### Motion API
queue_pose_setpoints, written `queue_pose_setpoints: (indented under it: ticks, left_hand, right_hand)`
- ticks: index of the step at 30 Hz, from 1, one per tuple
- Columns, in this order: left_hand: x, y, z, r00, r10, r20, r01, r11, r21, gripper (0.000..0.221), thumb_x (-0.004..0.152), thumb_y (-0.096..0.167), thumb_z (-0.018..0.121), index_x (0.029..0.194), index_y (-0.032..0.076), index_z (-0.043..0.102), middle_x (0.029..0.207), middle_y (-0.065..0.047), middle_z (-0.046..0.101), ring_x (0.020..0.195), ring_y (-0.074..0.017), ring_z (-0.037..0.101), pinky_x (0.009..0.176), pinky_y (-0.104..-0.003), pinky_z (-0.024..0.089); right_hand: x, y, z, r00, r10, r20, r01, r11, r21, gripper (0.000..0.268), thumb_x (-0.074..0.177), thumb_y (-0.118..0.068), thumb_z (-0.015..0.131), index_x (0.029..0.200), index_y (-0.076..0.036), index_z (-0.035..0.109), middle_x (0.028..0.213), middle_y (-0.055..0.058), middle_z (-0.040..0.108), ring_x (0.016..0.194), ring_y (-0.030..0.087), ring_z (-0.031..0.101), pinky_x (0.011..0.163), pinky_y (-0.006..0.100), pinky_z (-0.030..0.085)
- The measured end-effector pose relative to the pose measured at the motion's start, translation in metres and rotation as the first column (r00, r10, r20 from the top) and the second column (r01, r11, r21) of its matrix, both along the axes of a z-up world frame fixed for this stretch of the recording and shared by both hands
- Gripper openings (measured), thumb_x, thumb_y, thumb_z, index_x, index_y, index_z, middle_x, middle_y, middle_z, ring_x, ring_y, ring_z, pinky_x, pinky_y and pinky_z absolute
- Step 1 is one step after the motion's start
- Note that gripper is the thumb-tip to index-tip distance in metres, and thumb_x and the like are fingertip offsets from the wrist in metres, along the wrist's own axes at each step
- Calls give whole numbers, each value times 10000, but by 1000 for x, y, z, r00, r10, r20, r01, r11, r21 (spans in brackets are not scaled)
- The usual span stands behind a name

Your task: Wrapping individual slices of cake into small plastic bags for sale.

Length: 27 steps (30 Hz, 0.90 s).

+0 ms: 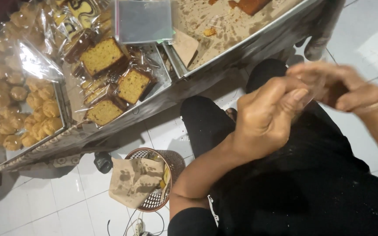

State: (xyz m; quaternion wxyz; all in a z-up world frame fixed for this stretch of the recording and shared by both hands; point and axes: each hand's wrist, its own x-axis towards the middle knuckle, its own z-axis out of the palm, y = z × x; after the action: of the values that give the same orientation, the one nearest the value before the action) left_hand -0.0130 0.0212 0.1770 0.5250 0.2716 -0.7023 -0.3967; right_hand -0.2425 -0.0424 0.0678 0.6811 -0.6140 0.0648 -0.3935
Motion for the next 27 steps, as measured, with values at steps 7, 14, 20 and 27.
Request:
queue_pose_setpoints:
  ticks: [7,14,20,27]
  left_hand:
    - [-4,-64,-65,994,62,-87,-59,998,30,72,1072,75,546,1105,76,610,731,-21,658,514,-114,619,414,-230,545]
    - [-3,-18,-38,833,462,303,-422,886,-191,398,1001,123,548,1335,-69,449,1289,-280,544,1247,-448,568,1190,-570,438]
    - [-14,6,-82,951,-13,309,-116,912,394,1088,823,614,516,1543,-102,124,1592,-419,112,1501,-542,192,1189,-596,247]
    - [-2,-9,-153,634,101,-767,608,547,575,856,855,-44,682,1635,39,340,1528,-240,478,1293,-332,570,1075,-420,531]
  right_hand:
    - [26,17,-51,954,-137,266,-12,870,493,511,873,127,583,1377,44,602,1197,193,739,398,-9,440,417,84,484]
    - [13,19,-51,896,-434,-91,409,729,549,294,867,53,591,1143,19,686,1057,184,747,833,260,763,770,299,664]
    - [34,47,18,498,-686,-531,745,652,-144,329,842,107,670,1168,131,627,1012,260,697,763,304,697,666,336,593]
    - [41,70,17,578,-681,-449,513,732,-449,414,857,-41,602,1265,28,599,1309,169,619,1074,242,635,865,311,574]
